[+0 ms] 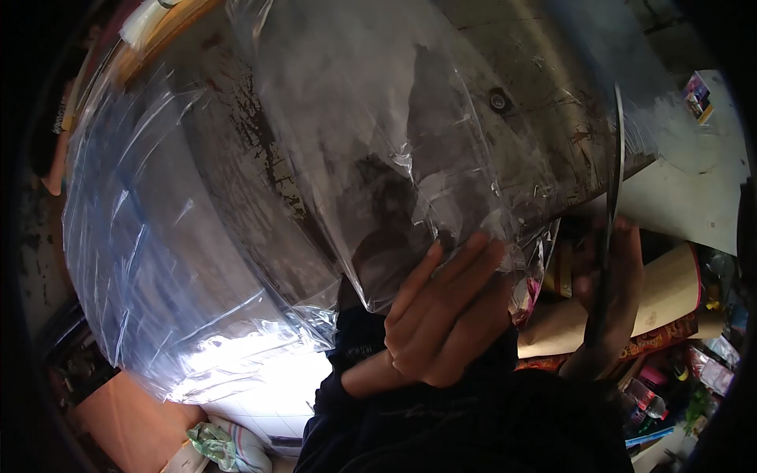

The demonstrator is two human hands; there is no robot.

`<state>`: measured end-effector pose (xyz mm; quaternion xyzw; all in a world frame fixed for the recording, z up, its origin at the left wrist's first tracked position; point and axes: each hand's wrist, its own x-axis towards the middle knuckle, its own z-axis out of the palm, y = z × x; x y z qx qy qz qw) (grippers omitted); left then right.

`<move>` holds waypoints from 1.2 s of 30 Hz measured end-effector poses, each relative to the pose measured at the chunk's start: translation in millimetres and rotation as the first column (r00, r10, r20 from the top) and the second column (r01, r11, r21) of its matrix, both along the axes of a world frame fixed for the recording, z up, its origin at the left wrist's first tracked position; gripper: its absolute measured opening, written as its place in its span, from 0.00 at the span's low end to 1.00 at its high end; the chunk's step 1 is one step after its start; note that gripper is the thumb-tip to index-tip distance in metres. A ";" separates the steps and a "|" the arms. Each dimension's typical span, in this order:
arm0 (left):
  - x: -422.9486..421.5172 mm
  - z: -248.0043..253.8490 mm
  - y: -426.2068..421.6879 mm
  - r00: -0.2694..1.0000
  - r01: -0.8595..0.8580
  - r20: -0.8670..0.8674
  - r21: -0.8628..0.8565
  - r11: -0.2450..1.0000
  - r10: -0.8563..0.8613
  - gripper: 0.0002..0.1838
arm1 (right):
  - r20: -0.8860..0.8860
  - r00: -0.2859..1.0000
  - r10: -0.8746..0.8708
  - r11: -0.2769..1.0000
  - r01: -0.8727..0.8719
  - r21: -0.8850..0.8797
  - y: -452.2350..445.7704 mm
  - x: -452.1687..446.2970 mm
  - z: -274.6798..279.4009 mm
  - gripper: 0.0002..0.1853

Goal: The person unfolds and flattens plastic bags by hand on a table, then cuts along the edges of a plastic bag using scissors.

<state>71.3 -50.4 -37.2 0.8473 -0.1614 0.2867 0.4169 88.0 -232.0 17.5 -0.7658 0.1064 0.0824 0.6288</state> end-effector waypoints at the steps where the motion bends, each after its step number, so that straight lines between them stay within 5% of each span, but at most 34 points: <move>1: -0.7 -1.4 3.1 1.000 0.016 0.015 -0.008 1.000 -0.016 0.11 | 0.158 0.985 0.062 0.970 -0.023 -0.241 -16.5 10.2 -6.4 0.29; 2: -1.1 -1.9 4.9 0.999 0.029 0.028 -0.015 0.999 -0.029 0.11 | 0.293 0.943 0.159 0.885 -0.004 -0.466 -22.7 21.2 -9.0 0.29; 7: -3.0 -0.2 8.2 1.000 0.031 -0.001 -0.049 0.998 -0.031 0.12 | 0.278 0.951 0.136 0.768 0.076 -0.636 -12.3 51.0 -5.2 0.30; 10: -2.4 -2.2 8.6 1.000 0.022 0.016 -0.038 0.999 -0.022 0.12 | 0.271 0.922 0.277 0.506 0.100 -0.857 -17.6 56.0 -12.3 0.28; 14: -1.3 -2.2 7.4 0.999 0.012 0.047 -0.008 1.000 -0.011 0.10 | 0.309 0.860 0.406 0.398 0.138 -0.907 -8.8 53.2 -6.4 0.24; 19: -0.2 -2.7 7.6 0.998 0.006 0.064 -0.016 1.000 -0.005 0.09 | 0.054 0.923 0.381 0.174 -0.014 -0.985 4.7 47.2 10.8 0.23; 22: -0.4 -4.1 7.0 0.997 -0.003 0.074 -0.025 1.000 0.005 0.09 | 0.064 0.919 0.390 0.123 0.017 -0.992 6.5 42.5 14.6 0.22; 26: -0.2 -3.9 6.4 0.997 -0.011 0.081 -0.041 0.999 0.014 0.09 | 0.266 0.734 0.625 0.318 0.071 -0.945 18.8 36.0 25.6 0.18; 28: 0.2 -2.7 6.6 0.997 -0.010 0.081 -0.044 0.999 0.013 0.09 | 0.416 0.395 0.819 0.489 -0.102 -0.866 24.4 33.2 22.5 0.13; 36: 0.3 -2.2 6.4 0.997 -0.020 0.077 -0.050 0.999 0.024 0.09 | 0.382 0.090 0.920 0.382 0.013 -0.924 26.2 41.1 11.4 0.06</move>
